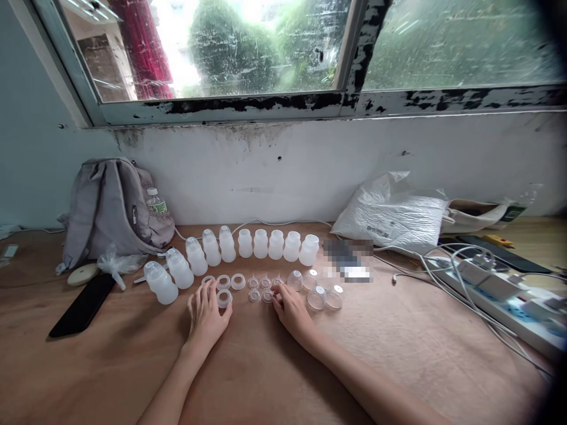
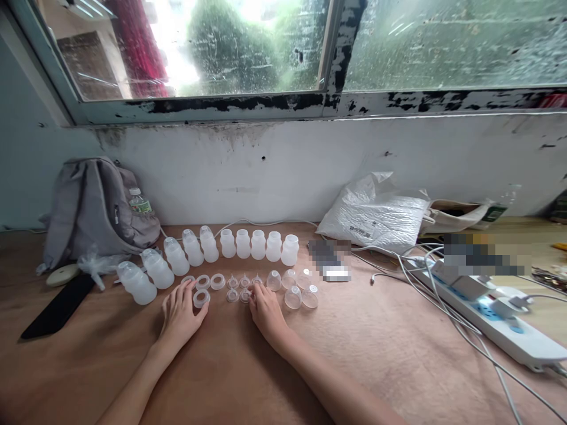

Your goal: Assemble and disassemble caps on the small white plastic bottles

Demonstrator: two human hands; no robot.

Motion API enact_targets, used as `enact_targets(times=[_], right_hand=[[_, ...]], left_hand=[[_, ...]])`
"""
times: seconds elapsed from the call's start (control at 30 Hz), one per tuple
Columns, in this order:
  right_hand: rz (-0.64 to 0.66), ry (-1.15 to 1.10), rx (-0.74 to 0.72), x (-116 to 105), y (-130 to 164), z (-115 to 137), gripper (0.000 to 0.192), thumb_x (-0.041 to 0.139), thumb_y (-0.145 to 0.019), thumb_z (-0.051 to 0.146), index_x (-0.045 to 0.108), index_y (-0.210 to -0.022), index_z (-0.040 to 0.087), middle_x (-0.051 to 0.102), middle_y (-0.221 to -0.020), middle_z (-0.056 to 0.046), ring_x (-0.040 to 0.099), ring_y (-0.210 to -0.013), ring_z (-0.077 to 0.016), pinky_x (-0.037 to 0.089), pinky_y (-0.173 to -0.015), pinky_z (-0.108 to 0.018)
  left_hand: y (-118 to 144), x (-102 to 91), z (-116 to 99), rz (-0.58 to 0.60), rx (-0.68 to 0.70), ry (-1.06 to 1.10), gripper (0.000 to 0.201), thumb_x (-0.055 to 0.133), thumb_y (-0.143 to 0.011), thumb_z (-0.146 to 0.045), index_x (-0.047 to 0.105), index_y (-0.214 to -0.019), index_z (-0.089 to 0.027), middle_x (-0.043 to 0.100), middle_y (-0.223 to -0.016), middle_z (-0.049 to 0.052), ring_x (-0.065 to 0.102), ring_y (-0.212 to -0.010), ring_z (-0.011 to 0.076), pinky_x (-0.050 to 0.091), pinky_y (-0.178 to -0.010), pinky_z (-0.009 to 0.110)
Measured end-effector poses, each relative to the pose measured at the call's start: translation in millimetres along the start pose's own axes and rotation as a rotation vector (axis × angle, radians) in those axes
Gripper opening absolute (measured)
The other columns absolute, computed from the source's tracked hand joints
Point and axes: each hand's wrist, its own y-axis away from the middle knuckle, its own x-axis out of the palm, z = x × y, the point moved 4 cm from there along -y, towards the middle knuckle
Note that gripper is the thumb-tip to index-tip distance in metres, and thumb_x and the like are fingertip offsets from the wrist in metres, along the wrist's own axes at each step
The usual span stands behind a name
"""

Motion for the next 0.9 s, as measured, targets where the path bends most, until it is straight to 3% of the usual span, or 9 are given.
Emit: enact_targets(times=[0.47,0.67,0.77,0.9], right_hand=[[-0.016,-0.046,0.018,-1.8,0.1,0.8,0.013,0.042,-0.080,0.016,0.049,-0.090,0.018,0.057,-0.087,-0.006,0.055,-0.070,-0.0161,0.044,-0.067,-0.030],[-0.054,0.017,0.001,-8.5,-3.5,9.6,0.015,0.038,-0.082,0.017,0.050,-0.091,0.018,0.057,-0.088,-0.006,0.055,-0.070,-0.0163,0.043,-0.061,-0.027],[-0.071,0.086,-0.027,-13.2,-20.5,28.4,0.018,0.035,-0.083,0.017,0.049,-0.095,0.018,0.056,-0.090,-0.006,0.056,-0.076,-0.0178,0.042,-0.059,-0.026],[-0.053,0.150,-0.051,-9.8,-67.3,59.7,0.027,0.036,-0.083,0.018,0.045,-0.108,0.019,0.054,-0.097,-0.007,0.056,-0.074,-0.0177,0.039,-0.053,-0.024]], left_hand=[[-2.6,-5.4,3.7,-0.035,-0.017,0.044,0.046,0.051,-0.073,-0.038,0.046,-0.114,-0.017,0.051,-0.117,0.013,0.042,-0.109,0.0274,0.026,-0.093,0.046],[-3.1,-7.3,4.1,-0.043,-0.017,0.063,0.040,0.048,-0.076,-0.033,0.048,-0.112,-0.015,0.052,-0.115,0.013,0.044,-0.107,0.0269,0.029,-0.092,0.044],[-4.4,-8.5,3.1,-0.046,-0.001,0.087,0.039,0.047,-0.076,-0.032,0.048,-0.112,-0.016,0.052,-0.115,0.012,0.044,-0.108,0.0264,0.030,-0.092,0.044],[-4.9,-8.1,2.5,-0.052,0.024,0.113,0.039,0.047,-0.076,-0.030,0.048,-0.113,-0.017,0.052,-0.115,0.012,0.044,-0.109,0.0261,0.031,-0.091,0.043]])
